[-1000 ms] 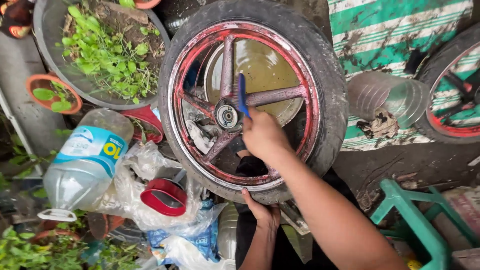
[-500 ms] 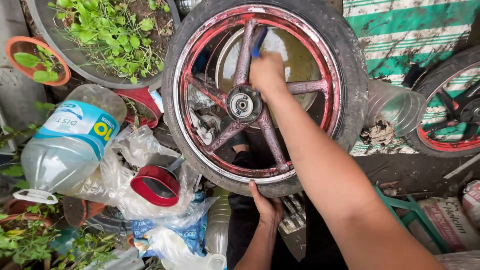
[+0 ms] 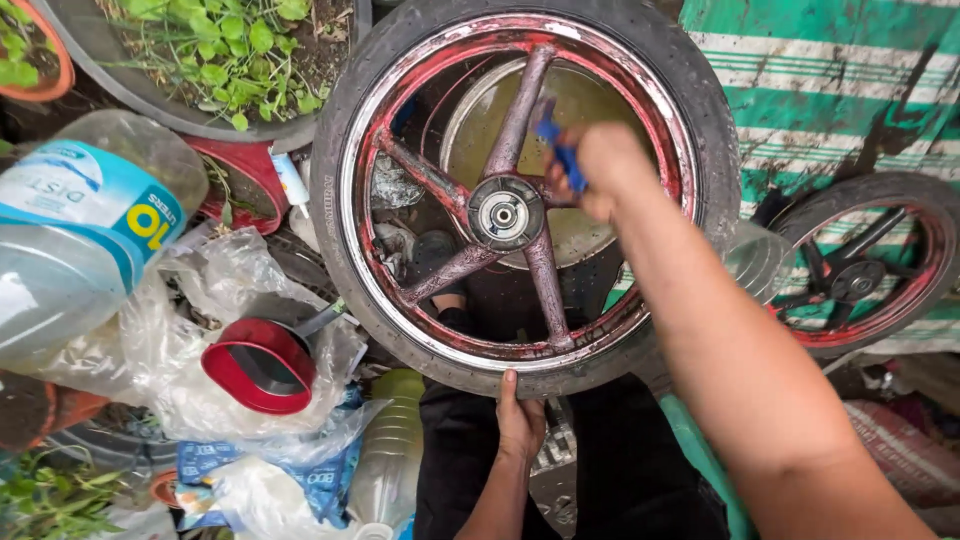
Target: The person is using a small blue brush to scrub the inner rim of a motorcycle wheel placed in a basin of cleaning liquid.
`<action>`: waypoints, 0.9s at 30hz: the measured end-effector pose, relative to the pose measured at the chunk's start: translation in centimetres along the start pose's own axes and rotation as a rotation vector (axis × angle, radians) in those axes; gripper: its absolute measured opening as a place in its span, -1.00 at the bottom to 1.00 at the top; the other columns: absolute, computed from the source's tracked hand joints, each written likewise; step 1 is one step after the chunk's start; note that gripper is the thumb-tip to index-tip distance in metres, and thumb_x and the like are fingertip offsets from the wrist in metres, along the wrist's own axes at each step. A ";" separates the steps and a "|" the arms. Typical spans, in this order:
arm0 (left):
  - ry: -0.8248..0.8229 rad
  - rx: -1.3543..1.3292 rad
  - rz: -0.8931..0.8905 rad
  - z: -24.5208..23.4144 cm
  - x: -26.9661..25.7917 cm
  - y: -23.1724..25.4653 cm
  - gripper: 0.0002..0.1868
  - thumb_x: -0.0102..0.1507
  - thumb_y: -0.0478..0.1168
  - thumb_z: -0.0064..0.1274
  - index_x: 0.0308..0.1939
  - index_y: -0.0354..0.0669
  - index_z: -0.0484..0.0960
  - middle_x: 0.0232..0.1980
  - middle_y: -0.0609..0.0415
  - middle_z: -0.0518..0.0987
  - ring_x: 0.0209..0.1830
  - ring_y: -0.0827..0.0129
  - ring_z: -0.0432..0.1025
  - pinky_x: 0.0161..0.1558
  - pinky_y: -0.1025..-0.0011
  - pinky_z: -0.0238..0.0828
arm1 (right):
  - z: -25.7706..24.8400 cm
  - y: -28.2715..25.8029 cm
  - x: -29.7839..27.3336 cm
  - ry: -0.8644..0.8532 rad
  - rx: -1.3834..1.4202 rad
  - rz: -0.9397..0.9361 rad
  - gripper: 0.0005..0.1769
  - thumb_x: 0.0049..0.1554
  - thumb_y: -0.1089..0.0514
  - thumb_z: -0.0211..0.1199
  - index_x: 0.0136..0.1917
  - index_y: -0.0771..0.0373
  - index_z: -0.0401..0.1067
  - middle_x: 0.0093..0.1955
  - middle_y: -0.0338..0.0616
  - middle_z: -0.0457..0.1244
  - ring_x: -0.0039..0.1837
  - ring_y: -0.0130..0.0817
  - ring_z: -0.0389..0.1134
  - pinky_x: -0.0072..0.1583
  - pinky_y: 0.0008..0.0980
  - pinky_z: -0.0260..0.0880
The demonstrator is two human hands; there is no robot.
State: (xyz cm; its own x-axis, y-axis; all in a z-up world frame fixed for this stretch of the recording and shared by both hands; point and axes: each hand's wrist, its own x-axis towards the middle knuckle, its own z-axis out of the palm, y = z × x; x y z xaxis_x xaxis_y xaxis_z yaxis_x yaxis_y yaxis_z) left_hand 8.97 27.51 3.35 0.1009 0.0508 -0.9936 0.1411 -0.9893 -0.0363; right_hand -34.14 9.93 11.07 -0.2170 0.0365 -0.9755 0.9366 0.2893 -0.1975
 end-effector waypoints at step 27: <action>0.092 0.006 -0.014 3.1 -2.2 0.0 -0.15 0.14 0.04 0.38 0.46 -0.24 0.52 0.32 -0.09 0.70 0.28 0.20 0.59 0.38 0.30 0.48 | -4.8 -7.6 12.1 -0.054 -0.202 0.055 -0.75 0.36 0.10 0.04 0.13 0.35 0.30 -0.20 -0.16 0.32 -0.38 -0.64 0.24 -0.42 -0.69 0.15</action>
State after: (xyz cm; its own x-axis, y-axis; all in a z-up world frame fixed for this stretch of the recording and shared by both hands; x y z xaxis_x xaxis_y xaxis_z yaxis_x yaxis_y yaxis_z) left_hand 5.75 26.93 5.21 0.1889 0.0768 -0.9790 0.1377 -0.9892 -0.0511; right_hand -45.17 12.79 1.24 -0.1471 0.0076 -0.9891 0.8715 0.4739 -0.1260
